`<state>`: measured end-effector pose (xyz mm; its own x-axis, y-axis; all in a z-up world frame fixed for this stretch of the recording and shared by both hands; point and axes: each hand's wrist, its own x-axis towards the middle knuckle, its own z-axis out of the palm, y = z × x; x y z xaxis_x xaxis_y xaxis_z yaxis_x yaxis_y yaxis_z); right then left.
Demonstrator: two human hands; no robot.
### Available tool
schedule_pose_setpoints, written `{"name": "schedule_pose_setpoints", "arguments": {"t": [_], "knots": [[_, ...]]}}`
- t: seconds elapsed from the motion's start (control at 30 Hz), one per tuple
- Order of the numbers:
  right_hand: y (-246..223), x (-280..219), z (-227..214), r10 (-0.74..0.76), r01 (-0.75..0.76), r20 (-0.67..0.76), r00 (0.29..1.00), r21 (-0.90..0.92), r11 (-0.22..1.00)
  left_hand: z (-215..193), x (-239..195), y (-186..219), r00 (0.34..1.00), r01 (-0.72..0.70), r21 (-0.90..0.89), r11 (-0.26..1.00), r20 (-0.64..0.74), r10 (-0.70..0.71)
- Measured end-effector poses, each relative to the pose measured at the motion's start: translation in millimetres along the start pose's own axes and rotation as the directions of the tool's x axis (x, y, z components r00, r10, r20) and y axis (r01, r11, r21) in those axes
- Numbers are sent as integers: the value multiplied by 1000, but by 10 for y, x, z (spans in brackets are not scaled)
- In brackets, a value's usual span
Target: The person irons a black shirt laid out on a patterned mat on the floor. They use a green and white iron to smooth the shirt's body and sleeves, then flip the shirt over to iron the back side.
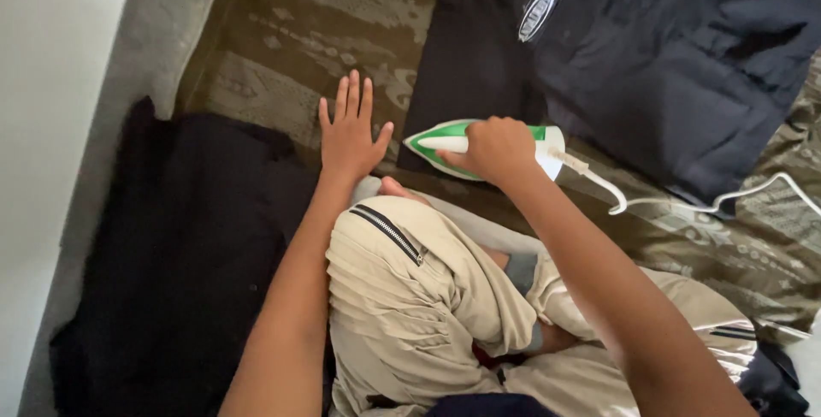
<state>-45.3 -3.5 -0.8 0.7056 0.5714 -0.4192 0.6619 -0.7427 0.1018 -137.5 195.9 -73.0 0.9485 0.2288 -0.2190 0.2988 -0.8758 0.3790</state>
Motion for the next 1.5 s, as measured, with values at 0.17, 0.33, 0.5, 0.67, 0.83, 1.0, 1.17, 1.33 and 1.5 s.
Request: {"name": "schedule_pose_setpoints", "arguments": {"t": [0.17, 0.33, 0.5, 0.67, 0.83, 1.0, 1.17, 1.33, 1.5], "knots": [[29, 137, -64, 82, -79, -33, 996, 62, 995, 70, 11, -9, 1000, -15, -19, 1000, -15, 14], [20, 375, -90, 149, -137, -76, 986, 142, 980, 51, 8, -42, 998, -40, -16, 999, -57, 39], [-67, 184, -192, 12, -11, -13, 1000, 18, 1000, 125, 26, -69, 996, -21, 19, 1000, -85, 23], [-147, -132, -89, -63, 66, 61, 996, -39, 997, 108, 24, -66, 996, -33, -2, 999, -78, 32], [-125, -60, -49, -5, 6, 50, 999, -26, 1000, 162, 31, -81, 998, -26, 31, 999, -53, 27], [-41, 232, -41, 200, -197, -13, 980, 134, 971, 187, 15, -127, 994, -40, -3, 999, -99, 40], [-99, 70, -70, 172, -170, -8, 985, 103, 980, 139, 54, -118, 994, -42, -3, 999, -104, 42], [-60, 99, -71, 141, -141, 4, 990, 34, 989, 146, 42, -108, 996, -41, -4, 999, -79, 40], [120, 521, -133, 264, -251, -94, 960, 127, 960, 126, 37, -112, 993, -55, 10, 998, -103, 56]]}}
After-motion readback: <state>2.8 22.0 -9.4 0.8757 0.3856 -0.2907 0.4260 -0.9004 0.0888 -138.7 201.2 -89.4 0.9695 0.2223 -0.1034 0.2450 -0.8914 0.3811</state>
